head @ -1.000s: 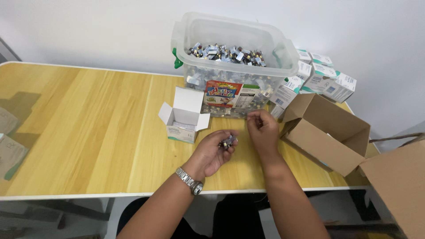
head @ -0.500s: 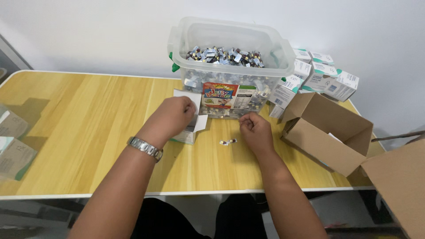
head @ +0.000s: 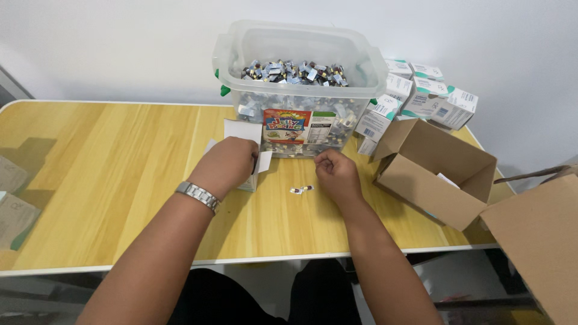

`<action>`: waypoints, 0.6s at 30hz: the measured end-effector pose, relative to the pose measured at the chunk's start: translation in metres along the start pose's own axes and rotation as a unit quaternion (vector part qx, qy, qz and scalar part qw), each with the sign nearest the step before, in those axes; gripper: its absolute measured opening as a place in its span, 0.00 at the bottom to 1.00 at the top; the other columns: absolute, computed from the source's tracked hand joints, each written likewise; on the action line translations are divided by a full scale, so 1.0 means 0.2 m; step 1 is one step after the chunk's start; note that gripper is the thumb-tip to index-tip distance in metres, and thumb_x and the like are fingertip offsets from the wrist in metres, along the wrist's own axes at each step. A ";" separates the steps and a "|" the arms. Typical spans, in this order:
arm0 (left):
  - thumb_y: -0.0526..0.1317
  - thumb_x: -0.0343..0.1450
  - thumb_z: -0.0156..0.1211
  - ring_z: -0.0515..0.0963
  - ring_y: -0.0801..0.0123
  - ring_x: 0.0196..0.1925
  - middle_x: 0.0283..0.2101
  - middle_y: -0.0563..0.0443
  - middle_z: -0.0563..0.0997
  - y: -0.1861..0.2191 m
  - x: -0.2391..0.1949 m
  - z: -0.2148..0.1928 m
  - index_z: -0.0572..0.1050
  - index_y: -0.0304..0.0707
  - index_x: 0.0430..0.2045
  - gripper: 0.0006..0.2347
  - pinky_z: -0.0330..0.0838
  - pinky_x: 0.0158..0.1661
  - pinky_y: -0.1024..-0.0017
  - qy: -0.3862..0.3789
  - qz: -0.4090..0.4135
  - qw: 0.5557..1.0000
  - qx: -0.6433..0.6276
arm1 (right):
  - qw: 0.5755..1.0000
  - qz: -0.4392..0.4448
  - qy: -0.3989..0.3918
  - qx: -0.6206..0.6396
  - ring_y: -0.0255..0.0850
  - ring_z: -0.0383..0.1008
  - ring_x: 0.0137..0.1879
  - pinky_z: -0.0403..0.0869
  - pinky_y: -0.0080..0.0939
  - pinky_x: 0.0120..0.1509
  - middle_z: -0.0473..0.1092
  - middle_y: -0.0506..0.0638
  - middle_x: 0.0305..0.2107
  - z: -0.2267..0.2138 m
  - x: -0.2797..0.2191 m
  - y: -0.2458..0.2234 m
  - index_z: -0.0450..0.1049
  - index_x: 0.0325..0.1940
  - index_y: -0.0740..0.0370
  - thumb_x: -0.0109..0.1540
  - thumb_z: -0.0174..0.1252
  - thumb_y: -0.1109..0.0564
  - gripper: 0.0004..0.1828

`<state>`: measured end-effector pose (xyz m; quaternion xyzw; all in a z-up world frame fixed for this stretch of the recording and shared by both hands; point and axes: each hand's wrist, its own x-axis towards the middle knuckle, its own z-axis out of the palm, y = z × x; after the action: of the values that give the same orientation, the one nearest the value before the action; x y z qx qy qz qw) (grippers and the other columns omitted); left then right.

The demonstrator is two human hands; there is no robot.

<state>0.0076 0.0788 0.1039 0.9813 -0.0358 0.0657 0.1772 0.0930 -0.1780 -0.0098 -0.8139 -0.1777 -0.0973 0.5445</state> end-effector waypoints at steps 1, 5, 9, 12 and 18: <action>0.32 0.68 0.54 0.83 0.46 0.40 0.35 0.35 0.83 -0.01 0.00 -0.01 0.83 0.39 0.31 0.09 0.76 0.44 0.54 -0.006 -0.004 1.000 -0.010 | 1.000 0.013 -0.006 0.004 0.26 0.70 0.31 0.70 0.29 0.37 0.73 0.43 0.26 0.00 0.00 0.00 0.78 0.39 0.64 0.59 0.59 0.66 0.05; 0.30 0.67 0.53 0.82 0.47 0.42 0.38 0.38 0.83 -0.02 0.00 -0.08 0.83 0.41 0.33 0.10 0.76 0.43 0.55 -0.023 -0.020 0.999 -0.039 | 1.000 0.019 -0.001 -0.008 0.27 0.70 0.31 0.70 0.30 0.37 0.73 0.43 0.26 0.00 0.00 -0.02 0.78 0.39 0.64 0.59 0.60 0.65 0.05; 0.27 0.64 0.53 0.82 0.46 0.43 0.39 0.38 0.83 0.03 -0.04 -0.19 0.82 0.41 0.35 0.12 0.76 0.42 0.56 -0.006 -0.009 0.999 -0.037 | 1.000 0.021 -0.005 -0.008 0.27 0.70 0.32 0.71 0.30 0.37 0.73 0.43 0.26 0.00 0.00 -0.02 0.78 0.39 0.64 0.59 0.61 0.65 0.05; 0.29 0.60 0.61 0.81 0.47 0.41 0.36 0.39 0.83 0.10 -0.07 -0.31 0.82 0.40 0.31 0.10 0.75 0.41 0.55 0.025 0.084 0.996 0.032 | 1.000 0.000 -0.010 0.018 0.27 0.71 0.33 0.71 0.30 0.39 0.73 0.43 0.27 -0.01 -0.01 -0.02 0.78 0.39 0.64 0.59 0.60 0.66 0.05; 0.42 0.68 0.64 0.83 0.63 0.29 0.27 0.47 0.84 0.26 0.18 -0.58 0.81 0.35 0.29 0.08 0.79 0.36 0.62 0.062 0.108 0.969 -0.214 | 0.999 -0.045 -0.010 0.027 0.29 0.71 0.33 0.72 0.32 0.38 0.74 0.46 0.27 0.01 -0.05 -0.03 0.77 0.39 0.65 0.59 0.61 0.66 0.05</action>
<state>0.0255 0.0696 0.2348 0.9049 -0.1440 0.1358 0.3769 0.0820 -0.1757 -0.0083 -0.7911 -0.2225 -0.1088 0.5593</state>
